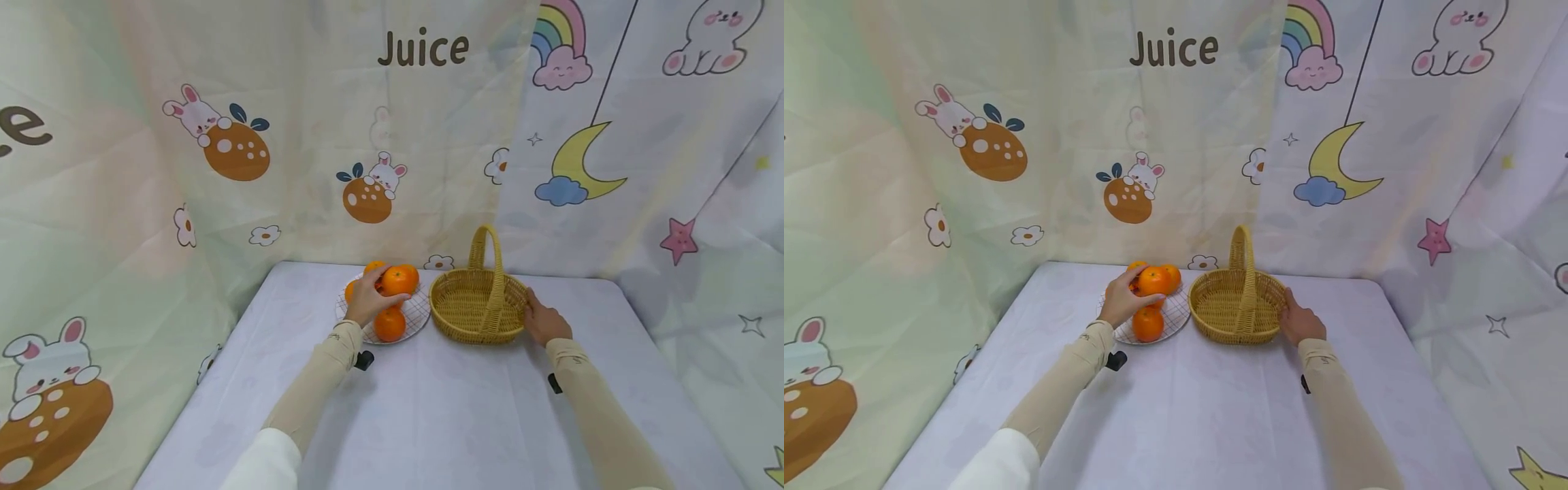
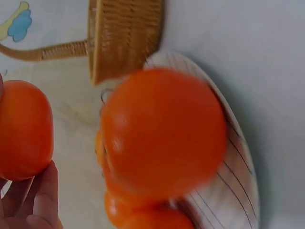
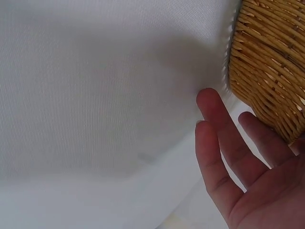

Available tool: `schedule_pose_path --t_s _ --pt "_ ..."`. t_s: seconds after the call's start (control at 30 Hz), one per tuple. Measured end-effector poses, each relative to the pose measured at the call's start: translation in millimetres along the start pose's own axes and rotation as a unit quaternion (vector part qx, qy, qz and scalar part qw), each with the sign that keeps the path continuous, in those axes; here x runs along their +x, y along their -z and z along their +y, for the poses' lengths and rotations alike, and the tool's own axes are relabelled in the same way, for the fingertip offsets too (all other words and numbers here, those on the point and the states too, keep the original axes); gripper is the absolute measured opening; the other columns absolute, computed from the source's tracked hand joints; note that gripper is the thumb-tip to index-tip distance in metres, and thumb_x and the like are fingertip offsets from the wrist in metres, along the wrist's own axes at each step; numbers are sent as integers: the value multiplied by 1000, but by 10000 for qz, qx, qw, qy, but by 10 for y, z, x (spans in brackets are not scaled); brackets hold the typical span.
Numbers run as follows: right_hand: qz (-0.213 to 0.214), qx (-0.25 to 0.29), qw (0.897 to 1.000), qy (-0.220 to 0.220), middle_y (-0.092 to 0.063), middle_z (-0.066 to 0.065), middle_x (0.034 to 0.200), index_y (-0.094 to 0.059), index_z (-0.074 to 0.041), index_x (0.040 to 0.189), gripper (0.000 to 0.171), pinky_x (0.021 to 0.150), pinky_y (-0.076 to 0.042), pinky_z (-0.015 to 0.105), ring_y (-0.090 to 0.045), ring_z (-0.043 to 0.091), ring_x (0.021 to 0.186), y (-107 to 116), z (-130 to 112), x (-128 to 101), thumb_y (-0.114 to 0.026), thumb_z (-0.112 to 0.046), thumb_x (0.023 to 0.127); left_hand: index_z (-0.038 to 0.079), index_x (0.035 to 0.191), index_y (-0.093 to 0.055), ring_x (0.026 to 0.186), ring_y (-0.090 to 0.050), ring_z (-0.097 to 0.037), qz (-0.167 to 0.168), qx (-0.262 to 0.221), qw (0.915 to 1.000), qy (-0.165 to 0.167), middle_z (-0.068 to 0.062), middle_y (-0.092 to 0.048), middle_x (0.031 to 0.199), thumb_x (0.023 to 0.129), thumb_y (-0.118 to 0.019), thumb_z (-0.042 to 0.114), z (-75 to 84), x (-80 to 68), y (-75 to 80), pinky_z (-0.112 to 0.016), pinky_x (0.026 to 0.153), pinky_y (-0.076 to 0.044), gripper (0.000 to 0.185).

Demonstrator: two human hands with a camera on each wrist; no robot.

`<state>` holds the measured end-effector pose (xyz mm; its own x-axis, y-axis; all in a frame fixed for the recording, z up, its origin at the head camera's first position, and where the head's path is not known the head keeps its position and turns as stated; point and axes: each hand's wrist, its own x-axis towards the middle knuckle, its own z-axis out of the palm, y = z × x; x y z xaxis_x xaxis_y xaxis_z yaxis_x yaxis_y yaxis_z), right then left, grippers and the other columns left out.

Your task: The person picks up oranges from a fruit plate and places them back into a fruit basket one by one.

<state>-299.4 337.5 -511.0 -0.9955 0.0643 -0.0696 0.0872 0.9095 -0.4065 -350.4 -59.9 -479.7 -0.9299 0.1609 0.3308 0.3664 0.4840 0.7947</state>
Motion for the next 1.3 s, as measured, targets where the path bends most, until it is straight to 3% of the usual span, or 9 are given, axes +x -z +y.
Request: schedule_pose_path --t_s 0.27,0.47,0.6,0.83,1.07,1.3 --pt "68 -100 9999 -79 -51 12 61 -8 -8 156 56 45 -38 33 -45 21 49 -42 -7 11 -24 -27 106 20 142 -51 111 -59 -16 -446 21 9979 -465 0 -56 135 71 -81 55 277 90 -455 -30 92 -52 85" --pt "62 -33 9999 -133 -54 13 64 -8 -11 157 55 45 -39 34 -47 22 50 -54 -11 17 -24 -27 107 25 144 -49 115 -55 -11 -716 -283 9967 -274 5 -53 139 74 -83 47 388 109 -735 -30 95 -49 81" --pt "117 21 9998 -132 -56 16 66 -9 -11 157 55 44 -39 34 -47 23 50 -57 -7 7 -25 -27 106 25 143 -50 121 -52 -11 -762 -83 9967 -262 8 -53 139 74 -81 51 385 113 -892 -33 99 -45 81" --pt "142 -69 9997 -212 -62 22 77 -10 -10 157 55 47 -41 35 -50 25 53 -73 10 28 -26 -26 106 11 143 -50 125 -52 -19 -902 74 9940 -613 -1 -55 139 74 -82 48 383 75 -1060 -39 103 -44 84" --pt "170 -38 9996 -208 -60 19 73 -11 -10 157 55 48 -41 35 -49 24 52 -96 9 33 -27 -25 106 11 138 -54 119 -53 -24 -883 328 9930 -717 -7 -52 136 72 -85 47 325 53 -1204 -42 99 -47 81" --pt "139 14 9993 -342 -57 15 69 -10 -13 157 56 48 -40 35 -49 23 52 -89 18 51 -26 -27 106 12 138 -53 115 -54 -23 -1044 507 9920 -502 -7 -49 133 73 -85 43 356 65 -1288 -42 97 -48 79"
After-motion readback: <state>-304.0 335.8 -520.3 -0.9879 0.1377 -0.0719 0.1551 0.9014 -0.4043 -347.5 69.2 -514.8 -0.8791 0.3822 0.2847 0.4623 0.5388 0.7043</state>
